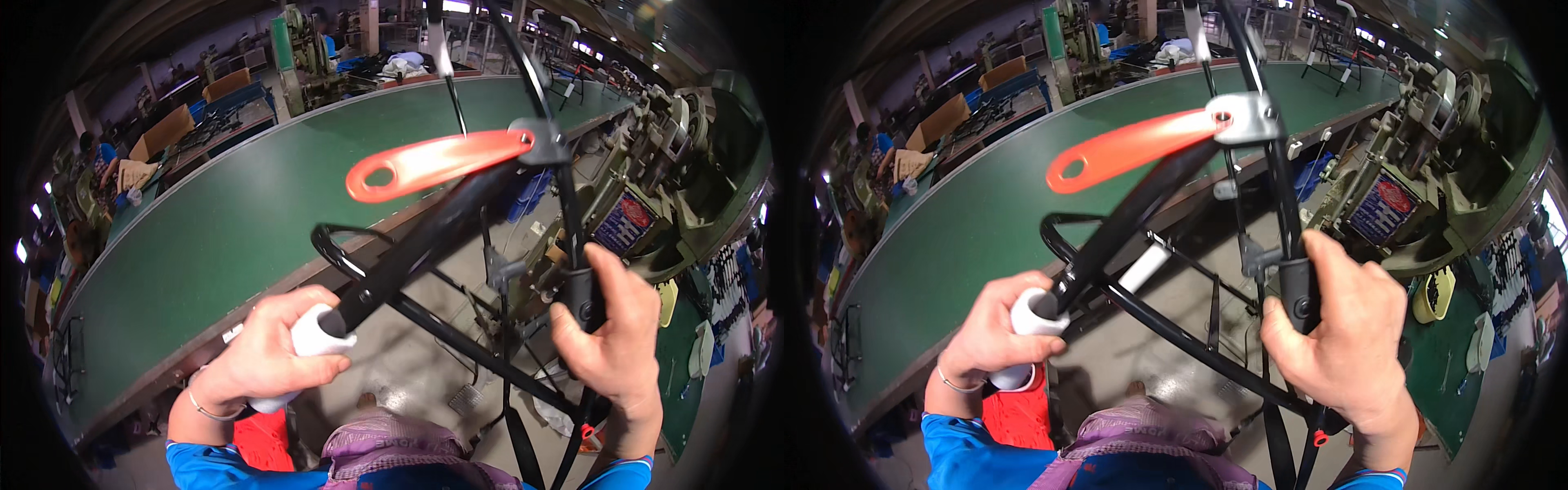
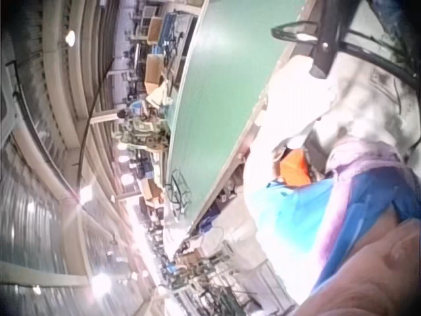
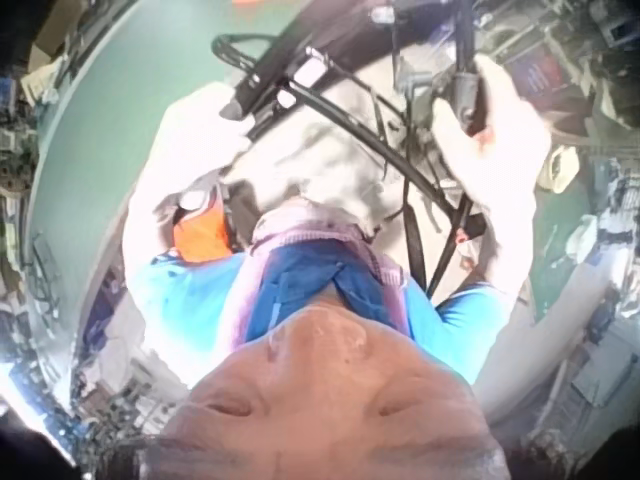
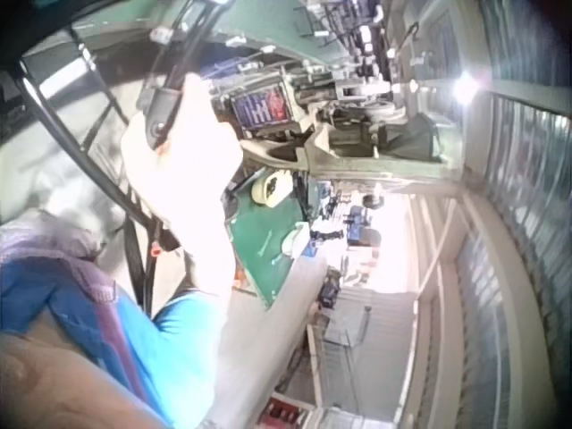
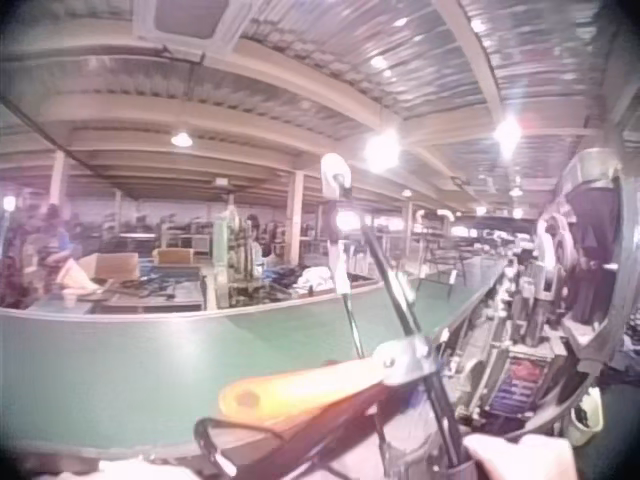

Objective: The person assembles bicycle racks on a factory assembly line. They pick up a metal rack frame, position it under a press machine, and attach red plastic components to the frame. The person repeats this process for multiple racks, moving each completed unit along the conveyor belt.

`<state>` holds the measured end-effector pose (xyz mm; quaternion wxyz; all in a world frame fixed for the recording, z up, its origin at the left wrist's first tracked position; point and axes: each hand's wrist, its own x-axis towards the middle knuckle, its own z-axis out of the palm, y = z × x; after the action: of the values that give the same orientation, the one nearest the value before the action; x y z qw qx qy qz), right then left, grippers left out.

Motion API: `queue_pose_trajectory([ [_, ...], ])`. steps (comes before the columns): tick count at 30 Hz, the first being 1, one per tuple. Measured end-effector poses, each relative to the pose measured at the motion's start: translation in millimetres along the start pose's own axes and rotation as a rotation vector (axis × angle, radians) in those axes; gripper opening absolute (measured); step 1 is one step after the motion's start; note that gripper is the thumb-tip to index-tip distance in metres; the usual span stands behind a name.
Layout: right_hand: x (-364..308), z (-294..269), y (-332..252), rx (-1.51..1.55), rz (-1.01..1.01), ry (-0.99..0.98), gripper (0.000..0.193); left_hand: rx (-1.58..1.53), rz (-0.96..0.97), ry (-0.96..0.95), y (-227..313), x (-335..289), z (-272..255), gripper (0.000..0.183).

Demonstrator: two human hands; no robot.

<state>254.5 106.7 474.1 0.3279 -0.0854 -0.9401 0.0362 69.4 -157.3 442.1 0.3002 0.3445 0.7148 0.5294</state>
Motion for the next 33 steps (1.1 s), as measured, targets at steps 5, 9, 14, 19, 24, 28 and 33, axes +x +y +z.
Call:
queue_pose_trajectory([
  [5, 55, 2, -53, 0.024, -0.025, 0.156, 0.048, -0.043, 0.189, 0.138, 13, 6, -73, 0.033],
  [9, 101, 15, -93, 0.069, -0.192, 0.367, 0.049, -0.048, 0.320, 0.369, 22, -14, -119, 0.037],
  [14, 170, 31, -129, -0.052, -0.477, 0.575, 0.048, -0.029, 0.493, 0.643, 9, -21, -155, 0.033],
  [19, 275, 69, -136, -0.156, -0.742, 0.739, 0.047, -0.033, 0.647, 0.806, -10, 21, -191, 0.037],
  [24, 302, 130, -144, -0.184, -0.774, 0.649, 0.019, 0.226, 0.812, 0.836, -73, 145, -297, 0.028],
  [28, 236, 158, -118, -0.247, -0.794, 0.201, 0.017, 0.317, 0.455, 0.887, -175, 240, -340, 0.027],
  [33, 128, 175, -43, -0.310, -0.507, -0.249, 0.013, 0.245, 0.386, 1.103, -251, 297, -338, 0.039],
])
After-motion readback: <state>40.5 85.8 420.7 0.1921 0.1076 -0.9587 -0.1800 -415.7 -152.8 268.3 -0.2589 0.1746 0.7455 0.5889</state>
